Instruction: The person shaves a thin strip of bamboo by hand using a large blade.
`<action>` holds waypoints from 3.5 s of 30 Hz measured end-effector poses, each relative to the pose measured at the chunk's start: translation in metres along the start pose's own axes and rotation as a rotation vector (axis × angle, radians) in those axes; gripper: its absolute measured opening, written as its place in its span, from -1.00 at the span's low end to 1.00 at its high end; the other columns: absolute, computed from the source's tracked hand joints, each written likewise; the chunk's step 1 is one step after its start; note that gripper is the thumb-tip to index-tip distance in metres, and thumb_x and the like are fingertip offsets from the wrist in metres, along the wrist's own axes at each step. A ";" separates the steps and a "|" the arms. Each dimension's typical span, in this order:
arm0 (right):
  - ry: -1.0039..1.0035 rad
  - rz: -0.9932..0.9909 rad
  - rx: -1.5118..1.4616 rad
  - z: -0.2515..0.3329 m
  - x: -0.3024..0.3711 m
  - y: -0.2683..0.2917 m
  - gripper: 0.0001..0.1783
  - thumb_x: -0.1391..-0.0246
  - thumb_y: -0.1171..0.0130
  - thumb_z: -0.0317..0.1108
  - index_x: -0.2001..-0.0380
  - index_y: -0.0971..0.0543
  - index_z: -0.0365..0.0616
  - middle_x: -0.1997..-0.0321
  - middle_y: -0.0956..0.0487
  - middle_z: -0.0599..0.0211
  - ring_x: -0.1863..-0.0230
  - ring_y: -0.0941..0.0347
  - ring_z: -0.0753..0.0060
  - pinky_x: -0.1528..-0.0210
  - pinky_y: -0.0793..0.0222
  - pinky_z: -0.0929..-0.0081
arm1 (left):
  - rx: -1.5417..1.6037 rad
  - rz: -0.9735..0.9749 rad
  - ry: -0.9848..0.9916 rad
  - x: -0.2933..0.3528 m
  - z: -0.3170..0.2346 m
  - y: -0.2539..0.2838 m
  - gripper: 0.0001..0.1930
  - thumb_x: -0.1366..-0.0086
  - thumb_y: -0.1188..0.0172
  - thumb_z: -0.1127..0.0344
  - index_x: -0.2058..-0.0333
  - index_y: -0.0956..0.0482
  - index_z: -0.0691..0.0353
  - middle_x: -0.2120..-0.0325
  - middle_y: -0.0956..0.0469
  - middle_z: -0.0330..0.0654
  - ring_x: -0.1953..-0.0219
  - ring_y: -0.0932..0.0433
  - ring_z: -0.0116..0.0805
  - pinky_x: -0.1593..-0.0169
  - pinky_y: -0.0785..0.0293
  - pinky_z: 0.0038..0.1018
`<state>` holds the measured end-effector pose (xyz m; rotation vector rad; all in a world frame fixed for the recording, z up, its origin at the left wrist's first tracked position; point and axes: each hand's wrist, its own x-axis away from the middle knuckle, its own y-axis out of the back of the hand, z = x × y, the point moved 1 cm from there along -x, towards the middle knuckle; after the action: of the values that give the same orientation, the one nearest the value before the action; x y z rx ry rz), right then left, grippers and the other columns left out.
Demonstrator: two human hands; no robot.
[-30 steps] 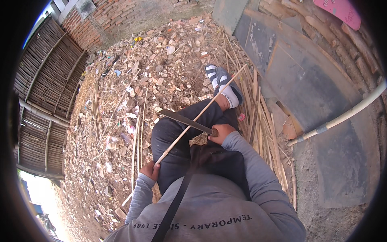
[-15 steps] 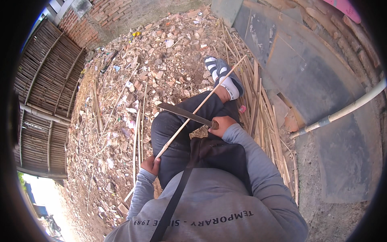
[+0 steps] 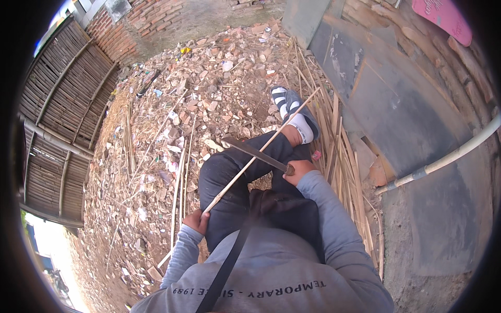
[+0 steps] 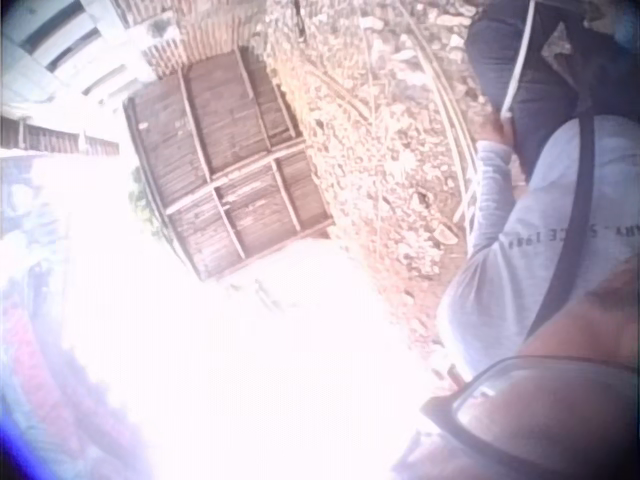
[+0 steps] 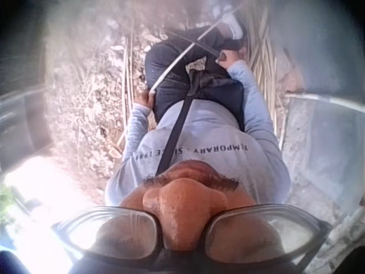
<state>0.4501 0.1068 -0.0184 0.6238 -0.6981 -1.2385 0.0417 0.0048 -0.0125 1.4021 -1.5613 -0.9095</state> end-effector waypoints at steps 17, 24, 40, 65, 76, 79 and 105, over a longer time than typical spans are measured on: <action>-0.025 0.032 0.199 0.046 0.004 0.031 -0.69 0.17 -0.31 -0.10 0.46 -0.55 -0.10 0.46 -0.57 0.10 0.30 -0.52 -0.04 0.22 -0.42 0.14 | 0.035 -0.004 -0.050 0.006 -0.003 0.001 -0.61 -0.25 -0.07 -0.02 0.47 -0.43 0.25 0.66 -0.48 0.21 0.51 -0.52 0.25 0.41 -0.45 -0.01; -0.114 -0.006 0.227 0.033 -0.009 0.038 -0.67 0.17 -0.30 -0.08 0.44 -0.56 -0.10 0.42 -0.58 0.09 0.25 -0.51 -0.05 0.15 -0.42 0.15 | -0.021 0.075 -0.018 0.000 -0.005 0.009 -0.56 -0.25 -0.05 -0.06 0.49 -0.44 0.28 0.63 -0.49 0.18 0.49 -0.52 0.24 0.40 -0.43 -0.03; -0.037 0.033 0.203 0.013 -0.008 0.023 -0.64 0.25 -0.35 -0.07 0.48 -0.56 -0.11 0.43 -0.57 0.09 0.30 -0.51 -0.06 0.19 -0.42 0.17 | 0.065 0.086 -0.042 -0.004 0.003 0.006 -0.53 -0.24 -0.05 -0.08 0.47 -0.44 0.30 0.61 -0.49 0.19 0.45 -0.52 0.24 0.36 -0.43 -0.04; -0.097 0.053 0.165 0.008 -0.006 0.020 -0.64 0.18 -0.31 -0.03 0.43 -0.58 -0.09 0.40 -0.60 0.14 0.24 -0.52 0.03 0.07 -0.37 0.20 | -0.003 0.099 -0.014 -0.002 -0.011 0.016 -0.55 -0.25 -0.06 -0.09 0.43 -0.48 0.28 0.55 -0.53 0.15 0.43 -0.55 0.19 0.31 -0.46 -0.06; -0.069 0.092 0.128 0.014 0.000 0.011 -0.59 0.19 -0.33 0.01 0.48 -0.55 -0.12 0.46 -0.58 0.12 0.26 -0.52 0.01 0.05 -0.35 0.22 | 0.002 0.113 -0.035 0.001 -0.012 0.020 -0.52 -0.27 -0.03 -0.13 0.44 -0.49 0.26 0.57 -0.53 0.11 0.43 -0.54 0.17 0.33 -0.44 -0.09; -0.103 0.056 0.137 -0.002 -0.003 0.010 -0.62 0.18 -0.31 -0.01 0.44 -0.57 -0.10 0.42 -0.59 0.14 0.24 -0.52 0.01 0.04 -0.36 0.22 | 0.002 0.118 -0.018 0.001 -0.016 0.022 -0.52 -0.26 -0.03 -0.13 0.44 -0.49 0.27 0.56 -0.53 0.11 0.42 -0.55 0.17 0.32 -0.44 -0.10; -0.088 -0.001 0.102 -0.012 -0.002 0.009 -0.65 0.21 -0.32 -0.04 0.44 -0.59 -0.08 0.41 -0.61 0.19 0.25 -0.54 0.04 0.09 -0.41 0.24 | 0.007 0.099 -0.059 -0.003 -0.007 0.014 -0.50 -0.26 -0.02 -0.14 0.47 -0.48 0.27 0.58 -0.52 0.12 0.43 -0.53 0.20 0.32 -0.43 -0.08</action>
<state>0.4645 0.1110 -0.0191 0.6564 -0.8381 -1.2428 0.0424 0.0090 0.0027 1.3005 -1.6645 -0.8935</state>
